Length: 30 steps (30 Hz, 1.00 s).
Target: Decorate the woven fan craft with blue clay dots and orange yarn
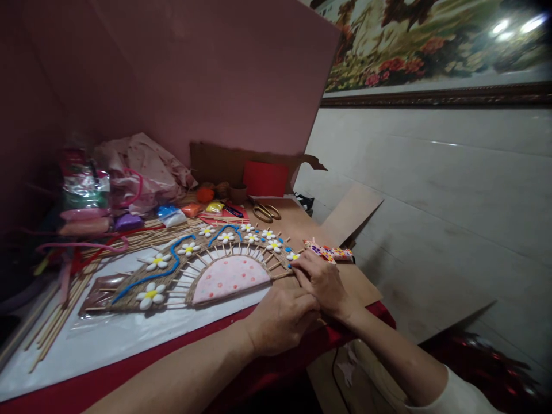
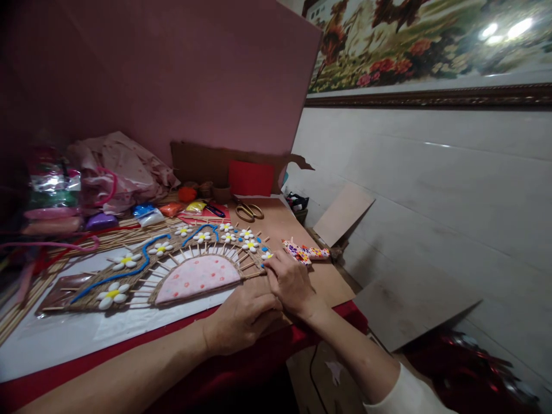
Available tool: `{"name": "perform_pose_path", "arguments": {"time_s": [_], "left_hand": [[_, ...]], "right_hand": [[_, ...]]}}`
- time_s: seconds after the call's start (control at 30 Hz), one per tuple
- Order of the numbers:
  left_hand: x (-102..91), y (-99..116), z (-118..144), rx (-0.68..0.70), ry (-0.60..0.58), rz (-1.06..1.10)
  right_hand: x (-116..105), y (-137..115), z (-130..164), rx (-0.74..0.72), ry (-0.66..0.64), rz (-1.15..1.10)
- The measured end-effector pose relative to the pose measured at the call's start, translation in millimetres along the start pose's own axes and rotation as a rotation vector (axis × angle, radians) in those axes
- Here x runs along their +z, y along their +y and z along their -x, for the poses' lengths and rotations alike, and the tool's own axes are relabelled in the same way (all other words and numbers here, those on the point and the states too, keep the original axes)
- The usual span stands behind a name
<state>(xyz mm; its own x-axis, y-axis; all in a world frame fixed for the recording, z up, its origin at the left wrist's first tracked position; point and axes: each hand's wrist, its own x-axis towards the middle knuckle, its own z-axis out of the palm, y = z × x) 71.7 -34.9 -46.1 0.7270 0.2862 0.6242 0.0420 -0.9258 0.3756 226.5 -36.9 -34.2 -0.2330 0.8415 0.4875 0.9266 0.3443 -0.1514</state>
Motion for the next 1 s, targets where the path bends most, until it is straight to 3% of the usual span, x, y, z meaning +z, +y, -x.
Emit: {"name": "perform_pose_path", "arguments": {"time_s": [0.37,0.73,0.83,0.93,1.0], "left_hand": [[-0.2,0,-2,0.043,0.026,0.0],[-0.9,3,-1,0.015,0.021,-0.052],[-2.2,2,-2,-0.096,0.118,-0.081],[-6.9,-2,-3,-0.283,0.307,-0.156],[-10.8,-6,-5,-0.401,0.364,-0.268]], "right_hand": [[-7,5,8,-0.025,0.07,-0.016],[0,3,2,0.034,0.031,0.007],[-1,4,3,0.003,-0.006,0.034],[-1,4,3,-0.001,-0.003,0.061],[0,3,3,0.011,0.011,0.081]]}}
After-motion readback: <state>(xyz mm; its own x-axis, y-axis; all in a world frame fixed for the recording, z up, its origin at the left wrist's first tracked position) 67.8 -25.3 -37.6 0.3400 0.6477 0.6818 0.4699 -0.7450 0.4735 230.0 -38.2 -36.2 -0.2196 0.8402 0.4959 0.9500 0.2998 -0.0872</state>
